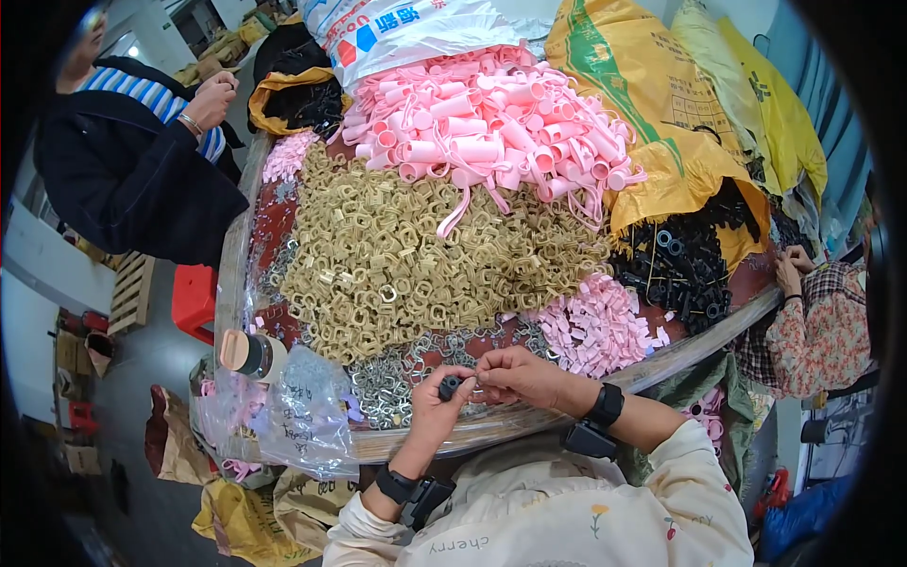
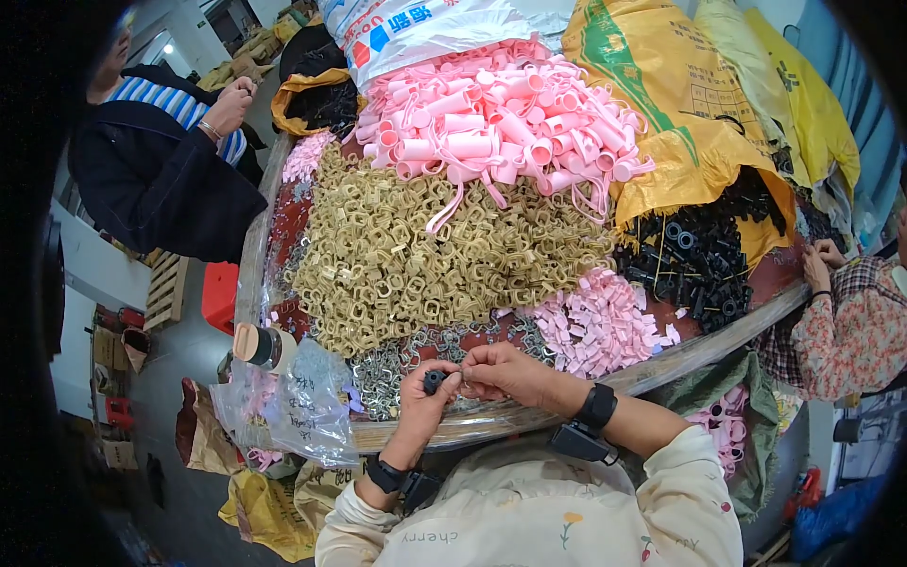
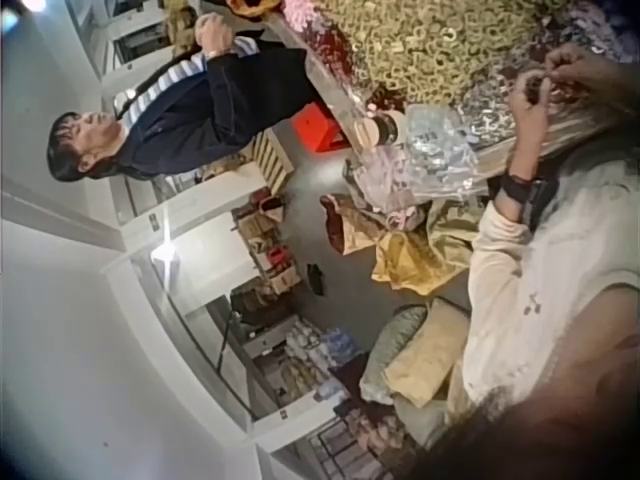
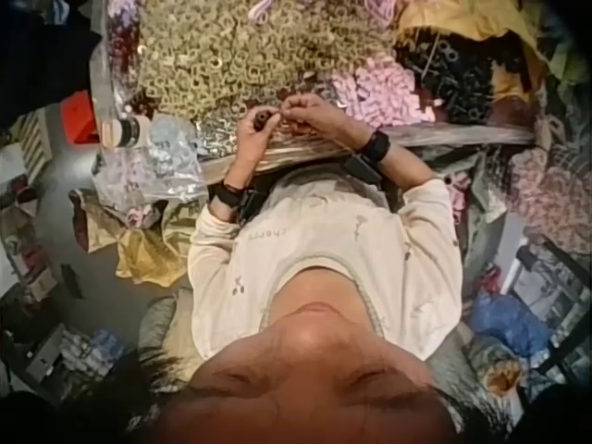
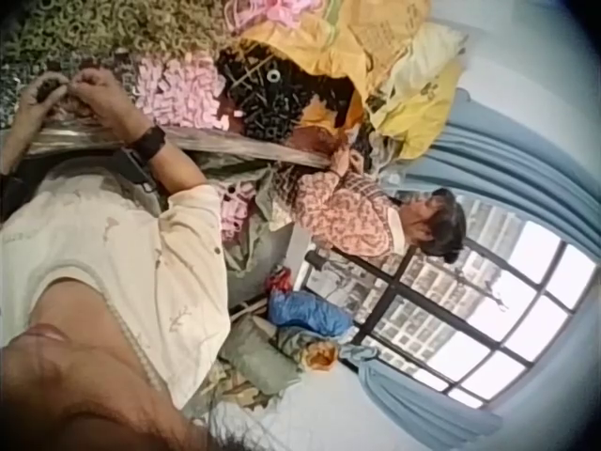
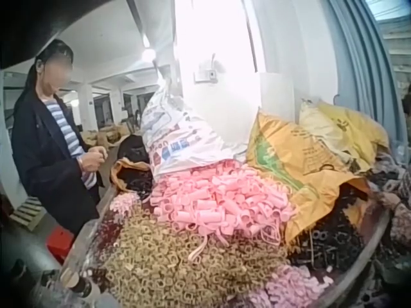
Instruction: The person picks up a black plastic component and a pink plastic sleeve from the table, inserts the black component into the sleeve, and then places the assembled unit into a large green bag.
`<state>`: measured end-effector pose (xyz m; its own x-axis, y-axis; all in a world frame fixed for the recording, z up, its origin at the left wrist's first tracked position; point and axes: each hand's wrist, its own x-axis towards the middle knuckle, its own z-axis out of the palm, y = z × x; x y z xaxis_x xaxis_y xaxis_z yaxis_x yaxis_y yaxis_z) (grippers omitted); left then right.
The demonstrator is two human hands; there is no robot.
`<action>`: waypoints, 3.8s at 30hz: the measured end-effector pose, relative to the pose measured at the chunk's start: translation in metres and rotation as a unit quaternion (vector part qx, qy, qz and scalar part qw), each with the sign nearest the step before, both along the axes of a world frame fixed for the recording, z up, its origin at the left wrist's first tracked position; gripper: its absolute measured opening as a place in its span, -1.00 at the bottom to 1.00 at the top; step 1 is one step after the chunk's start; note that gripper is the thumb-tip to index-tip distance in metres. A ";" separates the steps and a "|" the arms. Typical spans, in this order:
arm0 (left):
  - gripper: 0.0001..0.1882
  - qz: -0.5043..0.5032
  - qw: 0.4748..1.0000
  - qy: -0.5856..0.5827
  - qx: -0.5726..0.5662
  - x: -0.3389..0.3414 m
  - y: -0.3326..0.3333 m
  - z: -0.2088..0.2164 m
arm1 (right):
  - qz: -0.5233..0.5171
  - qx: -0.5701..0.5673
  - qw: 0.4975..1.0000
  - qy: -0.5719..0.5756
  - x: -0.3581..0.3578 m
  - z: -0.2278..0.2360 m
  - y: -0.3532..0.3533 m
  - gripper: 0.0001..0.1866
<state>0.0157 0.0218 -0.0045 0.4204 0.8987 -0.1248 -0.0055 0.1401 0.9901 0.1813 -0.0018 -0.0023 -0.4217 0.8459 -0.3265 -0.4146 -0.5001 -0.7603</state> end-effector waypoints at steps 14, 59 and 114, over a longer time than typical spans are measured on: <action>-0.91 0.015 0.997 -0.058 -0.058 0.002 -0.002 -0.004 | -0.019 0.055 0.997 -0.048 -0.006 0.008 -0.003 -0.87; -0.91 0.009 0.957 -0.187 -0.222 -0.004 -0.003 -0.010 | -0.003 0.374 0.843 -0.387 -0.003 0.017 -0.006 -0.85; -0.63 -0.142 0.889 -0.287 -0.327 -0.039 -0.025 -0.001 | 0.143 0.486 0.683 -0.526 -0.029 0.048 0.004 -0.89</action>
<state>-0.0237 -0.0035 -0.0059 0.7818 0.5605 -0.2732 -0.3567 0.7614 0.5414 0.1526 0.0023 0.0455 -0.5801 0.8104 0.0818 0.6254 0.5075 -0.5927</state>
